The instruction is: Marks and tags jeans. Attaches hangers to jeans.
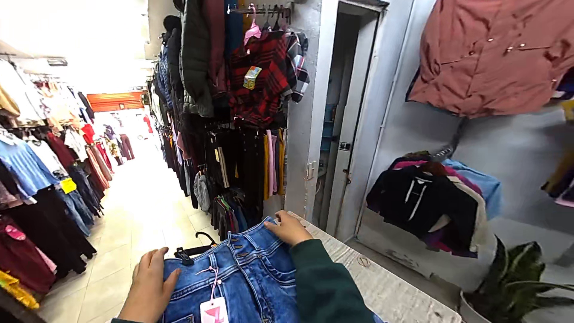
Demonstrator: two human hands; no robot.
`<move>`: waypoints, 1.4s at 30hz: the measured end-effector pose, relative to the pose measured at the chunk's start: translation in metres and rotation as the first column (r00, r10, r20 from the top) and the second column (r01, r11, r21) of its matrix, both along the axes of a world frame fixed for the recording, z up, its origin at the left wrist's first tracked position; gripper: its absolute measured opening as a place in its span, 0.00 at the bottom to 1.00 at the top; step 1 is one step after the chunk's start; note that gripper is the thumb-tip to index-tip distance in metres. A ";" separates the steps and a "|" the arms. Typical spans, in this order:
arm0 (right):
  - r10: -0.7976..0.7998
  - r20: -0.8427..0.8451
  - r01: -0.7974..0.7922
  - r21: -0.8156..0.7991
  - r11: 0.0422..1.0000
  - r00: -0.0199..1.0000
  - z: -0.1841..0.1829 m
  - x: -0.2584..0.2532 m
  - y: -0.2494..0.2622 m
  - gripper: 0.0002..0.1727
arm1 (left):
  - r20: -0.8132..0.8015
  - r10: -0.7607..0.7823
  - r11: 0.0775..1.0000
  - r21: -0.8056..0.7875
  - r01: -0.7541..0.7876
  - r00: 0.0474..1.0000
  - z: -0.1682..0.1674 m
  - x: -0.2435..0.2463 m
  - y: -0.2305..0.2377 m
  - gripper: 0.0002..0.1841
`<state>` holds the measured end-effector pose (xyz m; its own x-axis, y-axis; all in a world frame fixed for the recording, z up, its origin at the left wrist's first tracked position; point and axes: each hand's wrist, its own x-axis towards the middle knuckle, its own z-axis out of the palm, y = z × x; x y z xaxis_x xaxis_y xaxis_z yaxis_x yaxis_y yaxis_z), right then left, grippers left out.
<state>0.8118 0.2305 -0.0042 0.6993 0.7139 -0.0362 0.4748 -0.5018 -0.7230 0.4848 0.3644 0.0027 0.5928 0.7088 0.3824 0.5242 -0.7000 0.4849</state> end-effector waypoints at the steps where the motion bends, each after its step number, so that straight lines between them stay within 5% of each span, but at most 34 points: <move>1: -0.003 -0.018 0.003 -0.011 1.000 1.000 0.000 0.000 0.000 0.42 | 0.003 -0.060 0.994 0.096 0.060 0.998 0.010 0.006 -0.001 0.25; 3: 0.002 -0.052 -0.002 -0.002 1.000 0.999 -0.004 -0.001 0.001 0.42 | -0.123 -0.182 0.975 0.109 0.196 0.976 0.039 0.028 -0.008 0.19; 7: -0.020 -0.061 0.024 0.073 0.997 0.998 -0.006 0.001 -0.001 0.39 | -0.466 -0.393 0.918 -0.146 0.370 0.792 0.072 0.109 -0.006 0.19; 13: 0.079 -0.001 -0.078 0.157 0.984 0.997 -0.006 0.004 0.001 0.26 | -0.746 -0.306 0.950 -0.195 0.245 0.592 0.016 0.197 0.047 0.21; 16: 0.105 0.026 -0.109 0.222 0.969 0.994 -0.006 0.004 0.005 0.21 | -0.845 -0.241 0.971 -0.205 0.127 0.478 0.000 0.209 0.042 0.22; 21: 0.113 0.040 -0.119 0.209 0.971 0.993 0.002 -0.001 0.004 0.17 | -0.872 -0.239 0.970 -0.238 0.058 0.427 0.002 0.208 0.035 0.24; 24: 0.107 0.029 -0.111 0.239 0.965 0.994 0.008 -0.003 0.001 0.19 | -0.849 -0.257 0.966 -0.223 0.129 0.461 0.005 0.213 0.042 0.25; 29: 0.228 -0.008 -0.217 0.280 0.935 0.974 0.016 -0.002 -0.010 0.27 | -0.518 -0.153 0.987 -0.115 0.109 0.842 0.046 0.198 0.056 0.24; 31: 0.227 -0.011 -0.210 0.338 0.917 0.974 0.017 -0.002 -0.012 0.18 | -0.392 -0.173 0.983 -0.011 0.183 0.903 0.064 0.191 0.048 0.19; 34: 0.173 -0.037 -0.140 0.436 0.889 0.984 0.019 -0.003 -0.016 0.10 | -0.327 -0.244 0.948 0.120 0.296 0.913 0.075 0.180 0.024 0.16; 42: 0.142 -0.092 -0.083 0.467 0.880 0.986 0.019 -0.003 -0.018 0.15 | -0.352 -0.321 0.899 0.178 0.400 0.879 0.086 0.161 0.003 0.14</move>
<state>0.8084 0.2126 0.0152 0.6247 0.7439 0.2372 0.4032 -0.0472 -0.9139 0.6456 0.3672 0.0885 0.9038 0.3329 0.2689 0.3064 -0.9421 0.1363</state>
